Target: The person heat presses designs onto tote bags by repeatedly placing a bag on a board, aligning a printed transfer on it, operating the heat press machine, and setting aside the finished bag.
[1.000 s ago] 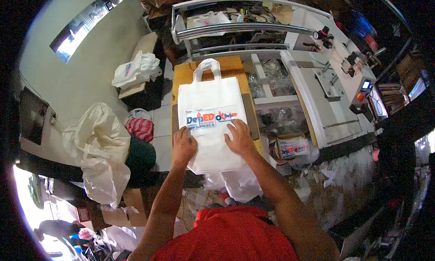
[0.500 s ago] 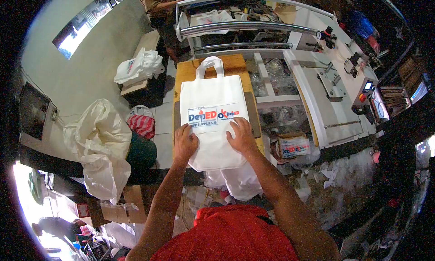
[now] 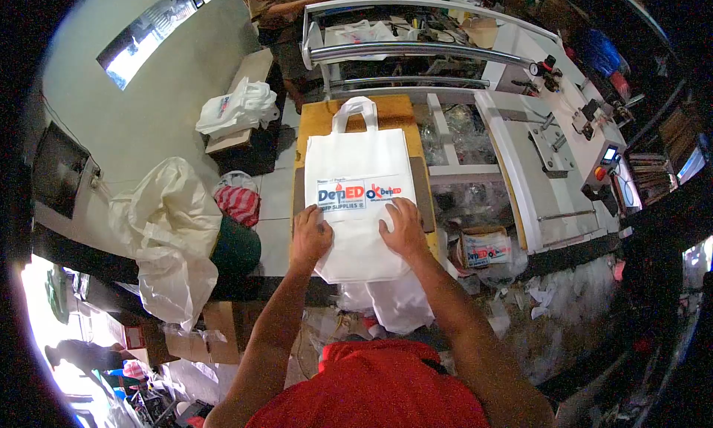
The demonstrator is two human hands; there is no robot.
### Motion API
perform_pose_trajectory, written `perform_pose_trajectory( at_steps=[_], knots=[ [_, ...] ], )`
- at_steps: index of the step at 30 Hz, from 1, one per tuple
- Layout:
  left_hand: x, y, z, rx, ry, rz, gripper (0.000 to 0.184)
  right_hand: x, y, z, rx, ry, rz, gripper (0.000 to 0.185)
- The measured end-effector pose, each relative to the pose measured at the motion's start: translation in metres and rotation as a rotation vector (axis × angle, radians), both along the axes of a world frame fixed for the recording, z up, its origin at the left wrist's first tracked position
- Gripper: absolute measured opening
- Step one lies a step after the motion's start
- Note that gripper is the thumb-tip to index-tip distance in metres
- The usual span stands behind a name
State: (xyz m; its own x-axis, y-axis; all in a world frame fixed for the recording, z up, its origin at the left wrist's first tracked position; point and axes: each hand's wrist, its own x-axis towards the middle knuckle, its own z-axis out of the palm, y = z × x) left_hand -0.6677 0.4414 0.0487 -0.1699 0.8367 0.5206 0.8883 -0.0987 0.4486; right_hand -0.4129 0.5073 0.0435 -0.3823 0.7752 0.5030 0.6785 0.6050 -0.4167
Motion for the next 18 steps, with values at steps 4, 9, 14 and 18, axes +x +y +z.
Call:
perform_pose_trajectory(
  at_steps=[4,9,14,18],
  knots=[
    [-0.0010,0.0020,-0.0057,0.027,-0.019,-0.003,0.037,0.0003,-0.0006,0.0029,-0.004,-0.010,-0.008,0.045],
    [0.0021,0.0016,-0.0064,0.015,-0.014,0.019,0.036,0.0020,-0.0005,0.0035,-0.022,-0.012,-0.014,0.044],
    [0.0005,0.0011,-0.0061,-0.016,-0.030,0.008,0.036,0.0025,-0.0001,-0.0017,0.008,-0.002,-0.013,0.044],
    [0.0009,0.0002,-0.0031,-0.008,-0.032,0.002,0.037,0.0027,0.0021,-0.0039,0.025,-0.002,-0.003,0.046]
  ],
)
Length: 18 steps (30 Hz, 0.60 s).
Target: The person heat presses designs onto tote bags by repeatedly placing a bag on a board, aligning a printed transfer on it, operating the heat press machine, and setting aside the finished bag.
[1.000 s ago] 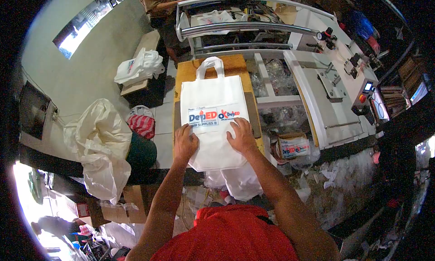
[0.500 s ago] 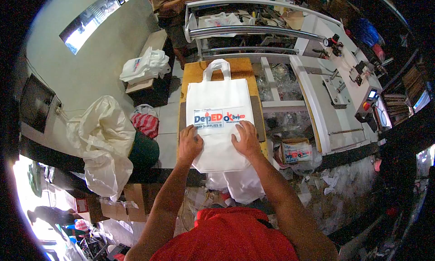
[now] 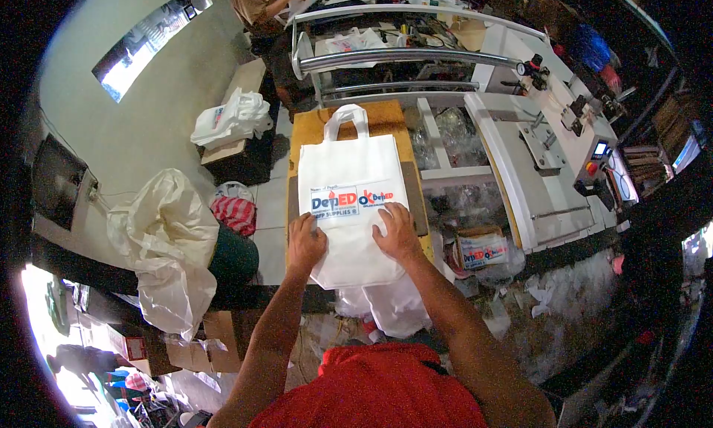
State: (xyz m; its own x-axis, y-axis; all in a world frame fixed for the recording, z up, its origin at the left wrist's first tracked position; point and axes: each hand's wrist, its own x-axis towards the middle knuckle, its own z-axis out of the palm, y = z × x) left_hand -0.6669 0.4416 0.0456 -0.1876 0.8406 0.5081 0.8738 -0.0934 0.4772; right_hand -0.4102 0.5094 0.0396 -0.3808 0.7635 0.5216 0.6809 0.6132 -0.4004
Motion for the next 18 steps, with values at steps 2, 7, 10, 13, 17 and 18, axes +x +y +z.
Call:
perform_pose_trajectory(
  at_steps=[2,7,10,13,17,18],
  knots=[
    [0.000,-0.002,0.004,-0.012,0.010,0.003,0.037,-0.001,0.000,-0.001,0.002,-0.007,0.006,0.047],
    [-0.003,0.000,-0.004,0.023,-0.044,-0.001,0.037,-0.002,-0.002,0.008,-0.034,0.047,0.000,0.045],
    [-0.010,-0.004,0.000,0.072,-0.133,0.013,0.037,-0.002,-0.002,0.014,-0.051,0.070,-0.024,0.047],
    [-0.020,-0.017,0.005,0.101,-0.371,0.132,0.036,-0.001,0.001,0.024,-0.043,0.173,-0.037,0.051],
    [-0.038,-0.036,-0.016,0.027,-0.557,0.278,0.034,0.019,0.009,0.055,0.083,0.185,-0.036,0.046],
    [-0.039,-0.039,-0.017,-0.120,-0.591,0.291,0.034,0.025,0.007,0.061,0.101,0.145,-0.052,0.042]
  ],
)
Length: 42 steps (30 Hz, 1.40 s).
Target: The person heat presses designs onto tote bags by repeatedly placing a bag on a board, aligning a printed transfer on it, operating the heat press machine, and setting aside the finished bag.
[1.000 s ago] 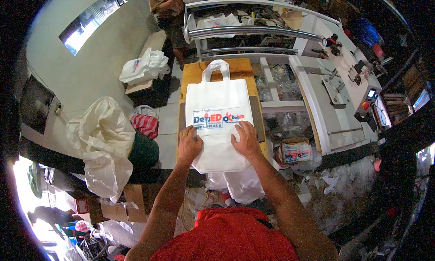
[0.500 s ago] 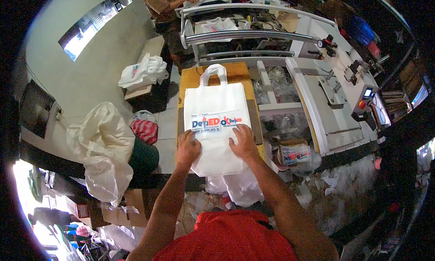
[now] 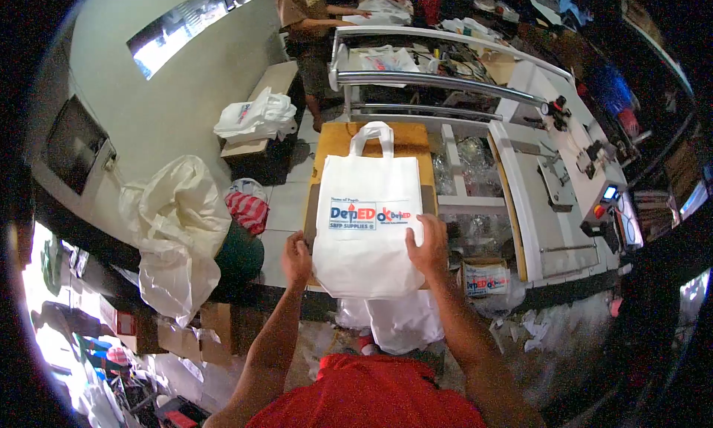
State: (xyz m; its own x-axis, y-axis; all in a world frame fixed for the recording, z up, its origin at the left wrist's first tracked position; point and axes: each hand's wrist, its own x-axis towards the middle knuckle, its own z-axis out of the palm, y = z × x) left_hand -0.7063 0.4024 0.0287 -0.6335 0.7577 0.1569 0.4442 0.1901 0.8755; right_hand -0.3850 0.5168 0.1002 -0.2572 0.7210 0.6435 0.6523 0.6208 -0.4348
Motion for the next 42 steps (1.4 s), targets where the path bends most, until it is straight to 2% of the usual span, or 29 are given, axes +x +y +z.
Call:
perform_pose_trajectory(
  at_steps=[1,2,4,5,7,10,12,15,22,27,42],
  knots=[
    [0.009,-0.001,0.008,0.119,-0.061,0.002,0.033,0.007,0.001,-0.002,-0.032,-0.021,0.034,0.042],
    [0.010,-0.002,0.016,0.121,-0.066,0.012,0.033,0.011,0.002,-0.007,-0.066,-0.041,0.063,0.042],
    [0.014,0.000,0.031,0.227,0.503,-0.145,0.035,0.007,-0.003,-0.017,-0.092,-0.087,0.101,0.043],
    [0.019,0.000,0.039,0.229,0.499,-0.151,0.035,0.005,-0.008,-0.023,-0.122,-0.130,0.131,0.045],
    [0.032,0.005,0.056,-0.006,0.634,-0.299,0.040,-0.007,-0.014,-0.035,-0.131,-0.161,0.124,0.047],
    [0.042,0.012,0.051,-0.049,0.731,-0.367,0.041,-0.015,-0.023,-0.046,-0.137,-0.206,0.092,0.051],
    [0.041,0.014,0.046,-0.123,0.730,-0.399,0.044,-0.015,-0.025,-0.048,-0.134,-0.279,0.052,0.052],
    [0.041,0.013,0.042,-0.189,0.738,-0.418,0.048,-0.015,-0.026,-0.051,-0.098,-0.248,0.060,0.053],
    [0.044,0.012,0.041,-0.156,0.728,-0.401,0.051,-0.016,-0.026,-0.054,-0.107,-0.238,0.054,0.054],
    [0.042,0.011,0.039,-0.146,0.728,-0.397,0.051,-0.016,-0.024,-0.052,-0.211,-0.291,0.049,0.057],
    [0.044,0.010,0.044,-0.134,0.709,-0.384,0.052,-0.016,-0.027,-0.049,-0.184,-0.240,0.041,0.059]
  ],
)
